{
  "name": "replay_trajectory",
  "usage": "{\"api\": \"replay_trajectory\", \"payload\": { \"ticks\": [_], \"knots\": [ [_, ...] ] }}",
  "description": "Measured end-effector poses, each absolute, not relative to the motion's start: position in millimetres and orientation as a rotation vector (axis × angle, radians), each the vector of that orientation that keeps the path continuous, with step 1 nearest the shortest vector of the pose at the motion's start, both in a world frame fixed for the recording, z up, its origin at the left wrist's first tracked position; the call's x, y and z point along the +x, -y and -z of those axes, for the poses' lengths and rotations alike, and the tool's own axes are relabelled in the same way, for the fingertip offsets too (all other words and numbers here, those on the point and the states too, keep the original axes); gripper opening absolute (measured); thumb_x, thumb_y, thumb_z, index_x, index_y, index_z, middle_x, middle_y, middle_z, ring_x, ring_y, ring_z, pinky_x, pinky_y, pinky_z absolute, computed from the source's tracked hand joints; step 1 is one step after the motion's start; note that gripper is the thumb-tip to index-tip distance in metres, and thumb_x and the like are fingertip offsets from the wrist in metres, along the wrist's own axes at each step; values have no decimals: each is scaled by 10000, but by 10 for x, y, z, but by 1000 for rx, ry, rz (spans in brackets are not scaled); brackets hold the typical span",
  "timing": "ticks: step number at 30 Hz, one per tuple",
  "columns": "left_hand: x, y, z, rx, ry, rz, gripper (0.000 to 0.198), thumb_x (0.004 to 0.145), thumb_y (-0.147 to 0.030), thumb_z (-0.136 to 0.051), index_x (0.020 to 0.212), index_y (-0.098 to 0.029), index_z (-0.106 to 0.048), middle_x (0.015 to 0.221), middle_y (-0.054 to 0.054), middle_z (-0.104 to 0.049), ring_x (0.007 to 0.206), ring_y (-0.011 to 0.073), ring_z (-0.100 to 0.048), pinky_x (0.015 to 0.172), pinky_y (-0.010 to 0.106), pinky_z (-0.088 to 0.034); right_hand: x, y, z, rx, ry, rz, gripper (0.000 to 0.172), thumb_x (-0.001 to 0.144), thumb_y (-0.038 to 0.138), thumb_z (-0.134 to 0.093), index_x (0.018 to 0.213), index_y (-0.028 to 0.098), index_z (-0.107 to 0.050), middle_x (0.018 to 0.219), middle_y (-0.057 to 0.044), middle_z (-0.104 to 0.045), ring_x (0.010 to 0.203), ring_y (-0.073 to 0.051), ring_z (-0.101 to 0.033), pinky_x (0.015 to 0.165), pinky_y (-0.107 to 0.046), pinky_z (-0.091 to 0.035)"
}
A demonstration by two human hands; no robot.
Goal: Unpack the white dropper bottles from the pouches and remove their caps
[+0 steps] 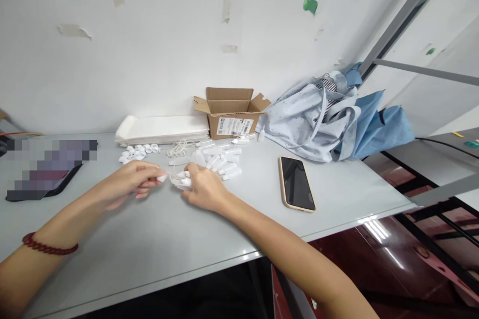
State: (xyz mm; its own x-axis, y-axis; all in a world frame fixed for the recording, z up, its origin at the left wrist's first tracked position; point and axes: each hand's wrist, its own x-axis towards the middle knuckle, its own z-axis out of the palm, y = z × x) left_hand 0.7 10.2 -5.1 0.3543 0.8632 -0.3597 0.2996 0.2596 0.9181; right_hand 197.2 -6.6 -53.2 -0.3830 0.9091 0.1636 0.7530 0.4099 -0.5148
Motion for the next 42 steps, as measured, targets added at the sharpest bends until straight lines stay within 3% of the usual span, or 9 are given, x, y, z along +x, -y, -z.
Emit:
{"api": "replay_trajectory", "payload": {
  "ticks": [3,9,13,17,25,29,37,42],
  "knots": [
    [-68,-152,-18,1031,-1088,-650,289,708,-290,-615,513,-172,-438,496,-60,-271,402,48,-194,366,196,-183,1987,57,527,-1428,2231,-517,425,715,263,-603,1116,197,-478,889,-37,-648,741,-205,-593,586,-260,-329],
    [-128,-205,-86,798,-940,-850,141,692,-282,-578,640,-154,-551,669,5,-440,462,71,-353,325,182,-214,1985,58,544,-1419,2236,-511,428,716,259,-613,1115,204,-470,945,-49,-646,810,-221,-603,635,-277,-373],
    [-31,-170,21,1014,-1105,-905,179,713,-286,-678,663,-144,-580,598,-43,-358,448,46,-289,352,168,-210,1963,79,559,-1332,2291,-500,439,725,245,-615,1131,212,-451,1077,-73,-623,898,-222,-603,698,-290,-417],
    [68,-104,104,1321,-1216,-727,253,733,-389,-695,742,-138,-661,523,-63,-323,454,55,-271,401,182,-233,1933,102,579,-1242,2319,-475,468,730,210,-608,1162,197,-428,1116,-104,-593,976,-235,-583,770,-328,-452],
    [80,-80,91,1699,-1443,-428,296,704,-488,-671,727,-196,-716,565,-8,-546,526,124,-434,501,252,-306,1904,102,638,-1142,2305,-477,551,714,136,-591,1220,173,-374,1205,-137,-539,1114,-250,-517,900,-383,-449],
    [52,-104,132,1890,-1405,-438,311,749,-504,-612,718,-213,-718,685,3,-635,664,163,-506,605,268,-349,1902,104,651,-1136,2314,-461,543,717,138,-587,1219,173,-382,1208,-136,-537,1120,-246,-512,905,-380,-445],
    [46,-69,87,2065,-1367,-526,241,773,-433,-588,758,-213,-685,671,-26,-557,628,146,-476,600,260,-340,1929,89,603,-1294,2340,-422,460,743,238,-604,1172,167,-455,1106,-118,-597,939,-238,-595,743,-333,-464],
    [41,-112,130,2019,-1351,-519,279,788,-459,-571,739,-202,-669,699,-17,-599,666,156,-507,616,259,-359,1923,82,599,-1303,2341,-465,449,750,231,-599,1171,153,-465,1098,-117,-620,911,-240,-619,739,-327,-462]
  ]
}}
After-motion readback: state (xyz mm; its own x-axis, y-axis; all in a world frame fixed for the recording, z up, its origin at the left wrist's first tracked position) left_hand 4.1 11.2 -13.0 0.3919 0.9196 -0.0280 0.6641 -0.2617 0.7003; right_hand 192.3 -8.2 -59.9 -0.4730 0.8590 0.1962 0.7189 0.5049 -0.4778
